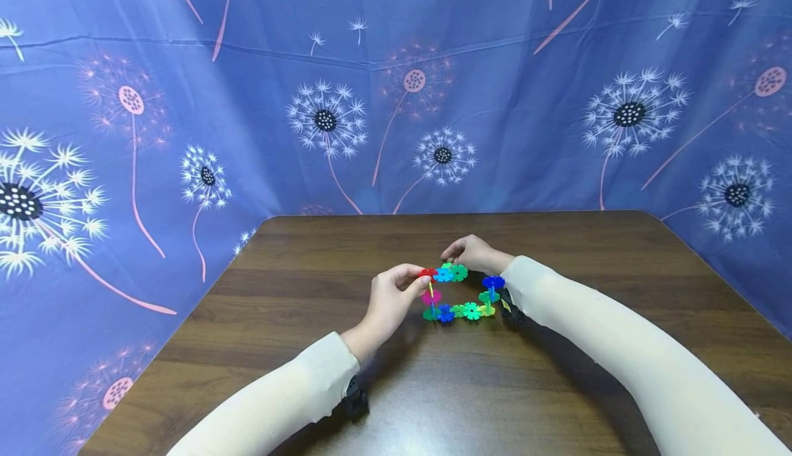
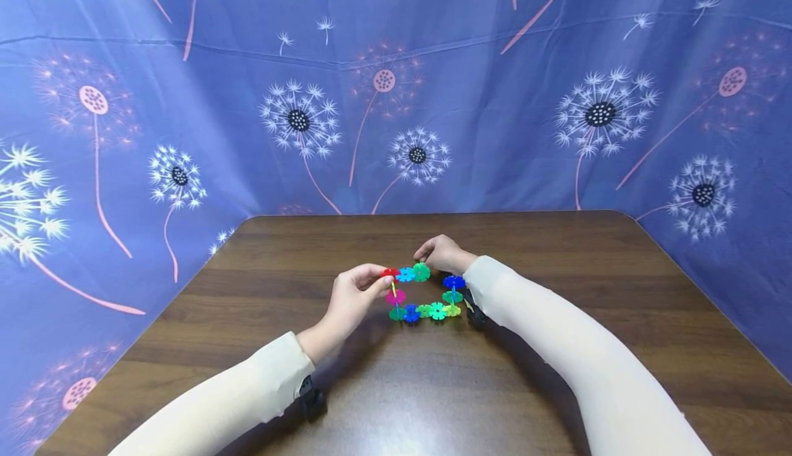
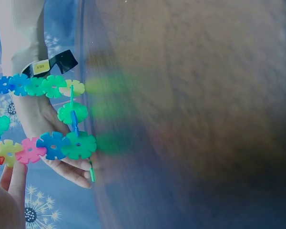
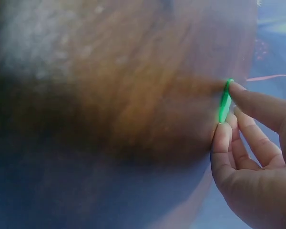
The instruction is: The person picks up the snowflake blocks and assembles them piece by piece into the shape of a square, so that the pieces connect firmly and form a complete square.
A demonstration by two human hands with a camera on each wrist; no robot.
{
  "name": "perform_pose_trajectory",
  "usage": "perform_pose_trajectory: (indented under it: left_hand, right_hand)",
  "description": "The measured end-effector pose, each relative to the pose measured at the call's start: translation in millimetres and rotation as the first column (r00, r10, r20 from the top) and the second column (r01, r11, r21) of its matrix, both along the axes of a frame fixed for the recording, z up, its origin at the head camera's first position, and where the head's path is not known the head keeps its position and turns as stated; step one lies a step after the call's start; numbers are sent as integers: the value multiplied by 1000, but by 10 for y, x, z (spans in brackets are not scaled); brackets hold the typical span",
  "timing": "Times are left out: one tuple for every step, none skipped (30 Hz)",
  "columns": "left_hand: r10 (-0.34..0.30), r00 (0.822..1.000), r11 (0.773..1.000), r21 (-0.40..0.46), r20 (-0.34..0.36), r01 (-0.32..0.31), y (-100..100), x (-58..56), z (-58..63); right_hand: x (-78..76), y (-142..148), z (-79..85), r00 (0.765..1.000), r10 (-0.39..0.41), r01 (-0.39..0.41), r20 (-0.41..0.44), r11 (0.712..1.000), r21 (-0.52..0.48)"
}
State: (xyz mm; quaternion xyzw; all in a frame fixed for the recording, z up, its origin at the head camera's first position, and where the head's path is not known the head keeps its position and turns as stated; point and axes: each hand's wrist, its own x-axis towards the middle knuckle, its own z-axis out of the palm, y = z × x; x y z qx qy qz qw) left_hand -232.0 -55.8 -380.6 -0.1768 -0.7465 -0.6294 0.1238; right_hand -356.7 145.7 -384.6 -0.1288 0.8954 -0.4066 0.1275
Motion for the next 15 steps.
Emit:
perform_pose_trajectory:
  left_hand:
    - [0, 1000, 1000, -3, -2, 0, -1, 4, 2]
    - [3, 1000, 1000, -9, -1, -3, -1, 7, 4]
    - [0, 1000, 1000, -9, 0, 0, -1, 9, 7]
    - [-2, 1000, 1000, -8, 1, 2, -2, 11, 8]
    - [-3, 1000, 1000, -7, 2, 3, -2, 14, 9]
    - [-4, 1000, 1000, -5, 5, 4, -4, 16, 7]
    - [-5, 1000, 1000, -2, 7, 5, -3, 16, 8]
    - [-5, 1000, 1000, 1, 8, 5, -2, 16, 8]
    - [-6, 1000, 1000, 1, 4, 6, -1, 15, 6]
    - [-6, 1000, 1000, 2, 2, 6, -1, 14, 3]
    - [-5, 1000, 1000, 2, 2, 5, 0, 13, 2]
    - [-5, 1000, 1000, 1, 2, 5, 1, 13, 0]
    - [-6, 1000, 1000, 0, 1, 6, 3, 11, -1]
    - [-6, 1000, 1000, -1, 1, 6, 6, 9, -1]
    - [-7, 1000, 1000, -1, 0, 7, 10, 7, 0]
  right_hand:
    - [3, 2, -2, 1000, 2, -2, 2, 1000, 4]
    - [7, 4, -4, 1000, 5, -5, 1, 1000, 9]
    - [11, 7, -6, 1000, 6, -6, 2, 1000, 12]
    - [14, 9, -8, 1000, 4, -4, 4, 1000, 17]
    - [19, 12, -11, 1000, 3, -3, 6, 1000, 22]
    - [24, 15, -14, 1000, 4, -4, 4, 999, 32]
    - [31, 24, -10, 1000, 3, -3, 5, 999, 38]
    - [37, 36, -7, 1000, 1, -1, 10, 999, 43]
    - [47, 49, -2, 1000, 3, -3, 13, 999, 48]
    - [57, 64, 2, 1000, 5, -6, 22, 999, 44]
    - [68, 82, 7, 999, 6, -7, 39, 1000, 29]
    - [77, 104, 13, 998, 10, -10, 61, 1000, 8]
    - [89, 128, 22, 996, 10, -8, 93, 1000, -26]
    - [101, 152, 33, 992, 16, -8, 125, 998, -67]
    - [113, 176, 46, 987, 18, -1, 160, 994, -111]
